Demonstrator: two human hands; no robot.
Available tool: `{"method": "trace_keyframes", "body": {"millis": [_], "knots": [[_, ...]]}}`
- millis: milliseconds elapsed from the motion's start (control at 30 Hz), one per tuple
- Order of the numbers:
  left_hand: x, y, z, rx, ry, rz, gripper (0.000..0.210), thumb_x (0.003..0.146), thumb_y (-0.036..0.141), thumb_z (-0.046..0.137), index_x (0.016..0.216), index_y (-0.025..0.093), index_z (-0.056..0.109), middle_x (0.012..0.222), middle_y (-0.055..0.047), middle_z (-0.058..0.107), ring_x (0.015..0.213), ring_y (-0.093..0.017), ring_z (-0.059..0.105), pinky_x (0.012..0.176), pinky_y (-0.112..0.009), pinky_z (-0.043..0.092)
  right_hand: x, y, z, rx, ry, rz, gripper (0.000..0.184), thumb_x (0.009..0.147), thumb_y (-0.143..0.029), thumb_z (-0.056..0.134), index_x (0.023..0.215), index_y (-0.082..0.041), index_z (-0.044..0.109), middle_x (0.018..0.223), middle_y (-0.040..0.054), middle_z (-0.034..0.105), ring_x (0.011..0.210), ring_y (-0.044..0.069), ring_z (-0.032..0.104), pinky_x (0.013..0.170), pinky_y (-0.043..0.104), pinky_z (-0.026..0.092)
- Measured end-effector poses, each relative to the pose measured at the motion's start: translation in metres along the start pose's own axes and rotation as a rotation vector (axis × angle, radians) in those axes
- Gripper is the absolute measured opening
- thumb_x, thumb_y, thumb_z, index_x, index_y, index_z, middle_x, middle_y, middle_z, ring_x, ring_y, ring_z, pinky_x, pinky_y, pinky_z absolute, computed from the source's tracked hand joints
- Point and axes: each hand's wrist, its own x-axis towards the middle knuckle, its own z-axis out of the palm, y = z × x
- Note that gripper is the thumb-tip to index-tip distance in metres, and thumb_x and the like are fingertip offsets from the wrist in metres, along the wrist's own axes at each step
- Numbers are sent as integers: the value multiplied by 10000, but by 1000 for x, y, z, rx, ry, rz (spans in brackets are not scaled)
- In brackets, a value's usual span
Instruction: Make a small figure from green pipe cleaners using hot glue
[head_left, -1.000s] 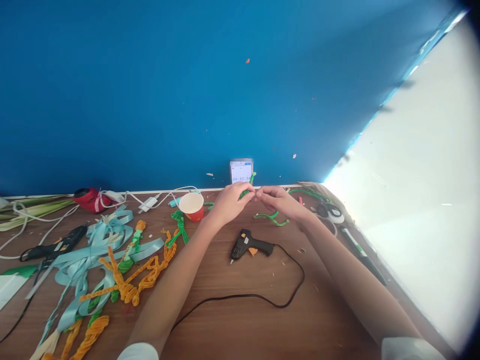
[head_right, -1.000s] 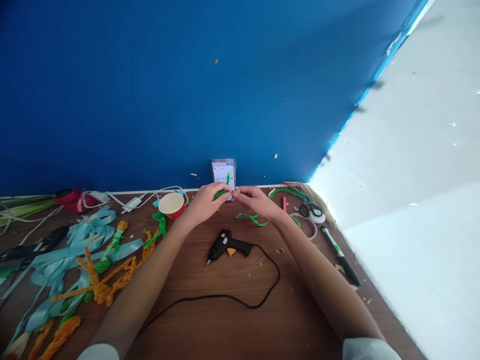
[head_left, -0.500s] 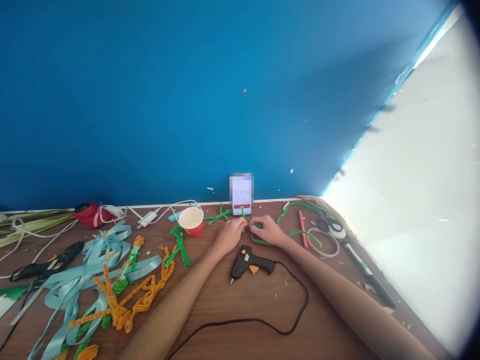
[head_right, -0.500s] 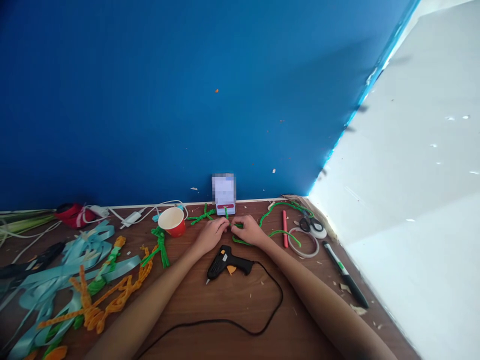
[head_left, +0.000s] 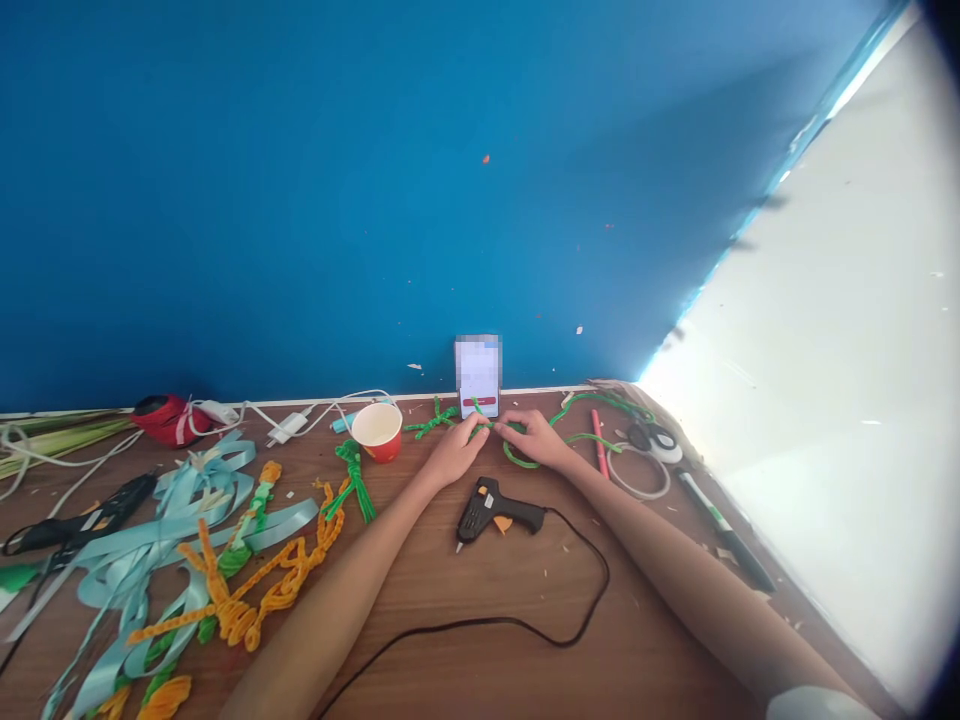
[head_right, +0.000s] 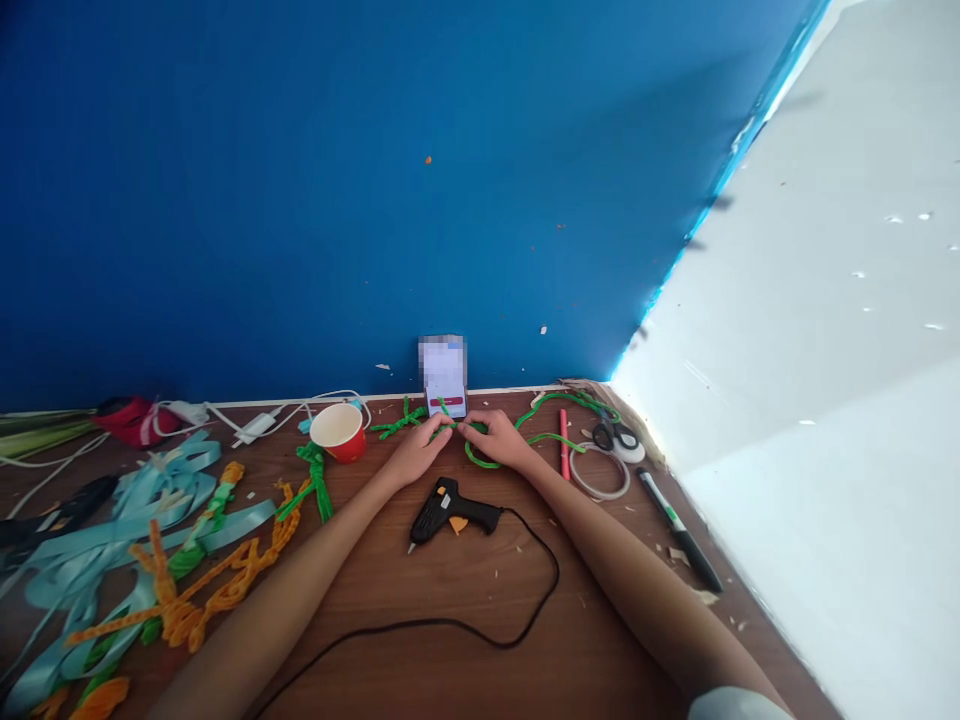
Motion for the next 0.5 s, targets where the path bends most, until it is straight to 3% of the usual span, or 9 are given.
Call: {"method": "trace_keyframes", "body": {"millis": [167,367,500], "knots": [[1,-3,2,144,72,128,206,973,291,403,1026,203,581,1033,-48,639,992,-191,583,884,-311,438,2,2,-8,207,-177,124,493,934,-569,393,791,-155,620,505,-47,424,467,103,372,493,241,314],[-6,-1,6,429,124,296,282,996,268,363,1022,213,638,1023,-64,608,992,-195,548,858,-304,437,-1,-4,-16,304,-339,95,477,888,-595,494,866,-146,653,733,23,612,686,131,529,669,256,430],[-7,0,8,463,97,316,290,994,263,365,1010,207,649,1018,-68,633,974,-195,560,839,-296,432,-1,2,-14,302,-319,85,444,856,-563,560,844,-129,657,677,19,602,634,128,514,621,256,416]]}}
